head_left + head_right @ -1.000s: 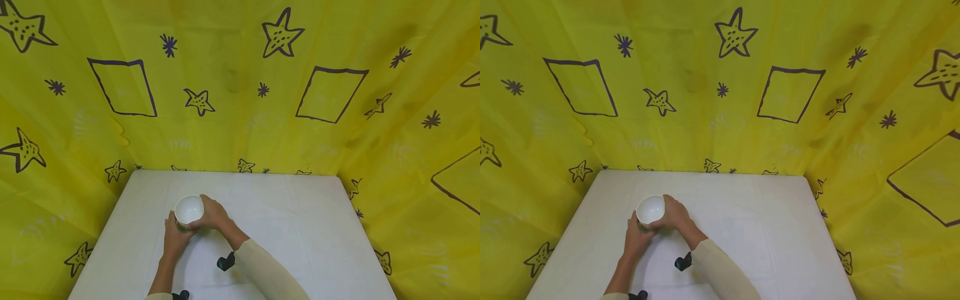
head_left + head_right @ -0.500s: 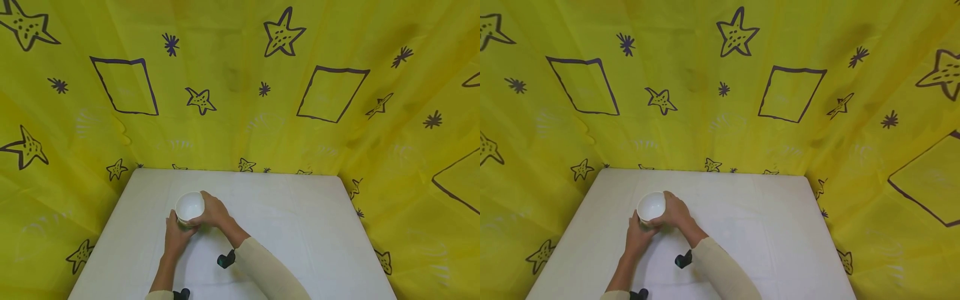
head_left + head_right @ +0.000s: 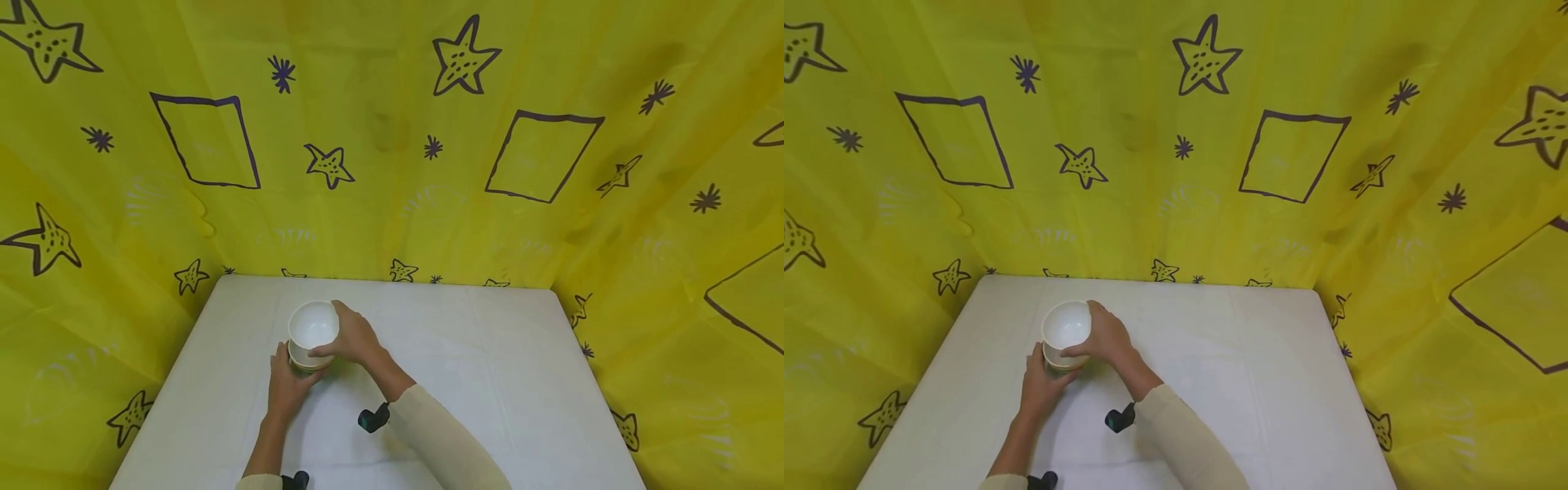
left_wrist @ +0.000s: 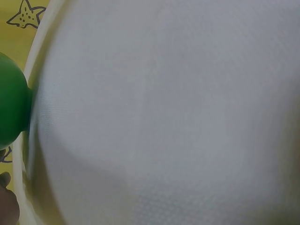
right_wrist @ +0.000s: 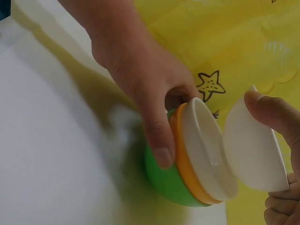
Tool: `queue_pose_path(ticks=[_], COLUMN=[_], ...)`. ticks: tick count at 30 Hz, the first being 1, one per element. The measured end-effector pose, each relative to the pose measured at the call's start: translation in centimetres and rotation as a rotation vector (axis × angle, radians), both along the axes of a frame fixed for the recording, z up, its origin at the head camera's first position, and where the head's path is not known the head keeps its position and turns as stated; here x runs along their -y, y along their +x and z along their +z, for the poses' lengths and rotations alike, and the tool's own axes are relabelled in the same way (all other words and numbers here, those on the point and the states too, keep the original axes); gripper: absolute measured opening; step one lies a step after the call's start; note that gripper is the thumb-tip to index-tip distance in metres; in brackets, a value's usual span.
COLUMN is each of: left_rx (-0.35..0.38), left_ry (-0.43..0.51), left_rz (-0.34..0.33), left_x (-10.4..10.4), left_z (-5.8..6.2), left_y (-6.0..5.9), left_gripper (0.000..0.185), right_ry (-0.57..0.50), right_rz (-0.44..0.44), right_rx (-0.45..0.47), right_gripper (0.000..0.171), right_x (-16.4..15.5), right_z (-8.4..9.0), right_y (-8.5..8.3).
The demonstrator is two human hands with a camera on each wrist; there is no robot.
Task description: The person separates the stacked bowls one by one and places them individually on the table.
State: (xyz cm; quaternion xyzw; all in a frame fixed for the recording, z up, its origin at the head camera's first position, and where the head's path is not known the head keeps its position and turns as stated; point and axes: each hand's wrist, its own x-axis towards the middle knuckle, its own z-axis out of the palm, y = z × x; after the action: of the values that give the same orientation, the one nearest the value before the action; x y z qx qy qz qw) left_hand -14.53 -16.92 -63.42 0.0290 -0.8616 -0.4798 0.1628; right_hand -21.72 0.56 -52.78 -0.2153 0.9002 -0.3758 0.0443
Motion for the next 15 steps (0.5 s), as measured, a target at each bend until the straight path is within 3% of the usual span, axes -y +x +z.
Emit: queue_pose_path(ticks=[15], left_rx=[0.074], left_ry=[-0.005], left_rz=[-0.004], left_x=[0.2], left_z=[0.0], left_y=[-0.1], left_gripper=[0.108], right_ry=[-0.094], right_rz=[-0.107], right_rx=[-0.015], right_gripper=[0.097], right_x=[-3.8], right_z=[0.6], right_y=[-0.5])
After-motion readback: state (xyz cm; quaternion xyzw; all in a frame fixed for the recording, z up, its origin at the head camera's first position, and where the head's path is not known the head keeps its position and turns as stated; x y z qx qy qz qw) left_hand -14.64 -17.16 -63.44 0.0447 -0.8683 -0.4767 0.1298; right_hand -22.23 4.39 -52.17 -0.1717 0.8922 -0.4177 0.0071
